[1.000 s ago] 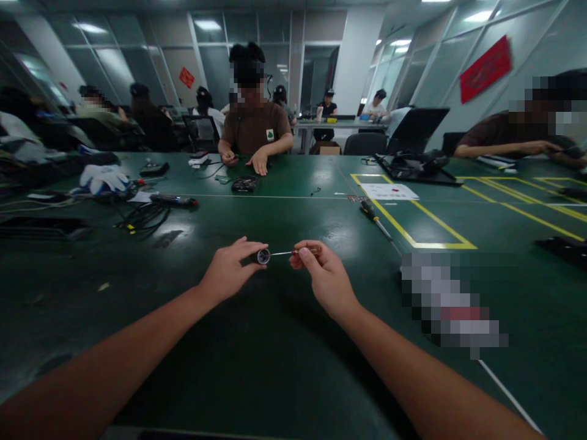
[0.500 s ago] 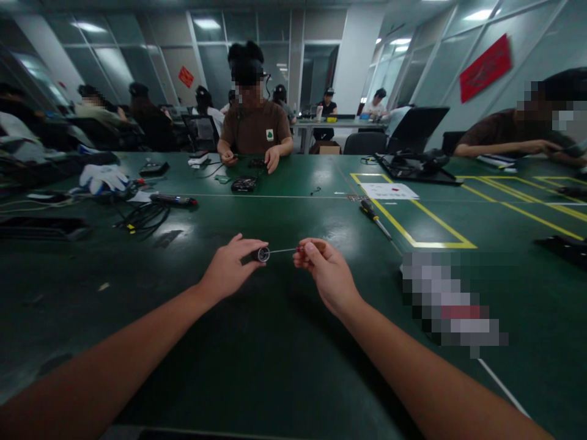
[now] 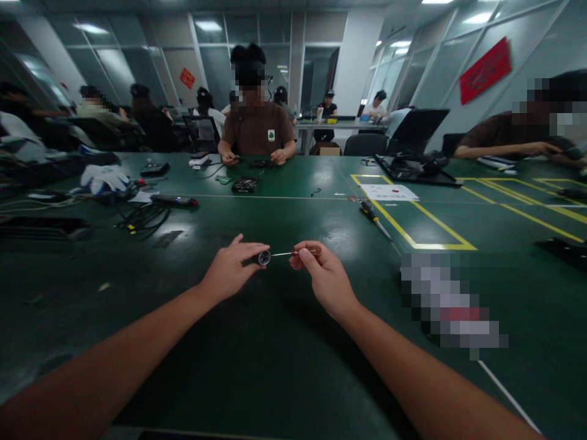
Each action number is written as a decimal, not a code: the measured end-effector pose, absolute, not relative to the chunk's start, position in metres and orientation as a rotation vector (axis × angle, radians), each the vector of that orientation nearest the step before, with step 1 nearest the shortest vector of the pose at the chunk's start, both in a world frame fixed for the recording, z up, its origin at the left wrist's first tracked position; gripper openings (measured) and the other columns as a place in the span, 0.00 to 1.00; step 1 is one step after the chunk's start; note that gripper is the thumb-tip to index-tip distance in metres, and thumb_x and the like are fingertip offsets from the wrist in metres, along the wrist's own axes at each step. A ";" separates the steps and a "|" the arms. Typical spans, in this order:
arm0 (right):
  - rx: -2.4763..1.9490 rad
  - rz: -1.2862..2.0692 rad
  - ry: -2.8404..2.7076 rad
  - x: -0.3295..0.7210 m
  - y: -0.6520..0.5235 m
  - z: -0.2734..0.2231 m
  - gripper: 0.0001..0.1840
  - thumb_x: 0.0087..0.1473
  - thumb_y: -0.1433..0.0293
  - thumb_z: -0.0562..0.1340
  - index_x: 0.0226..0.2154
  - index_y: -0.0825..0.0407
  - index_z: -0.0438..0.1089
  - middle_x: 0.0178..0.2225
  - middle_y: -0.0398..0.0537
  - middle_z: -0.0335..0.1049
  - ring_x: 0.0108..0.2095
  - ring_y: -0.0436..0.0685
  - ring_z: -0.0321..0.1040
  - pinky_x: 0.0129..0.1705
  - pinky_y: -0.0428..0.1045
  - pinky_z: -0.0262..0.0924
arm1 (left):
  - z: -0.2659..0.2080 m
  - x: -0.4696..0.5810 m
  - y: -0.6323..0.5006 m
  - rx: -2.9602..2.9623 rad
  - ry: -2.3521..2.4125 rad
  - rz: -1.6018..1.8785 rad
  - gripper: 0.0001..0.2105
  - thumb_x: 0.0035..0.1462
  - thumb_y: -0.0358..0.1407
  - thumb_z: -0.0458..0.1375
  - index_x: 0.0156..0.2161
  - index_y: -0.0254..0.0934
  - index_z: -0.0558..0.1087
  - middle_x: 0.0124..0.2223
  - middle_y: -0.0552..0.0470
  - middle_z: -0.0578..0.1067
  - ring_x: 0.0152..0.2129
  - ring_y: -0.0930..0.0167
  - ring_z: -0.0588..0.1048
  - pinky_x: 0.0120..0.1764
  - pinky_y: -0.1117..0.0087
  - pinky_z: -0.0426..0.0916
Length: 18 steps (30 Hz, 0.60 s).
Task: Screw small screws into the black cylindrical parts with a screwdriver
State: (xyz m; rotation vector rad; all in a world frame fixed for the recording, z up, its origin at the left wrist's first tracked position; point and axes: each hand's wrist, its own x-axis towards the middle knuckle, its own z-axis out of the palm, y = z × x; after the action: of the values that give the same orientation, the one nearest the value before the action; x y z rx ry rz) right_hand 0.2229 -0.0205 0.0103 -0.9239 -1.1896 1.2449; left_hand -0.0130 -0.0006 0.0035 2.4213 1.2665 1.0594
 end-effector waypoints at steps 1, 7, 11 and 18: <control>-0.915 1.323 -1.106 0.224 -0.018 0.010 0.16 0.52 0.54 0.74 0.36 0.47 0.78 0.32 0.44 0.76 0.34 0.55 0.72 0.43 0.54 0.67 | 0.004 -0.013 0.000 2.435 1.260 1.054 0.19 0.58 0.26 0.67 0.54 0.42 0.78 0.55 0.48 0.81 0.53 0.63 0.79 0.69 0.37 0.52; -0.871 1.439 -0.888 0.230 -0.008 0.012 0.16 0.48 0.58 0.76 0.32 0.50 0.77 0.28 0.44 0.74 0.31 0.54 0.69 0.37 0.51 0.66 | 0.007 -0.013 0.000 2.440 1.309 1.007 0.19 0.60 0.26 0.66 0.55 0.41 0.78 0.56 0.48 0.80 0.55 0.63 0.78 0.70 0.36 0.49; -0.869 1.361 -0.940 0.226 -0.013 0.014 0.17 0.47 0.56 0.77 0.34 0.49 0.78 0.31 0.44 0.74 0.34 0.54 0.71 0.39 0.51 0.67 | 0.007 -0.014 0.000 2.417 1.325 1.015 0.19 0.60 0.27 0.66 0.56 0.42 0.77 0.57 0.47 0.80 0.56 0.62 0.77 0.70 0.36 0.49; -0.893 1.279 -1.077 0.225 -0.016 0.008 0.18 0.50 0.54 0.75 0.37 0.48 0.79 0.34 0.44 0.76 0.35 0.54 0.73 0.42 0.53 0.67 | 0.007 -0.013 -0.002 2.403 1.299 1.036 0.20 0.59 0.28 0.68 0.56 0.42 0.77 0.57 0.47 0.80 0.55 0.62 0.78 0.70 0.35 0.49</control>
State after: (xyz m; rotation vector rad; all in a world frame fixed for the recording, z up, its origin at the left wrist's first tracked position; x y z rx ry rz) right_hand 0.2246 -0.0163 0.0085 -0.8932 -1.0774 1.2788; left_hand -0.0126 -0.0022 0.0072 2.4027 1.2986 1.0355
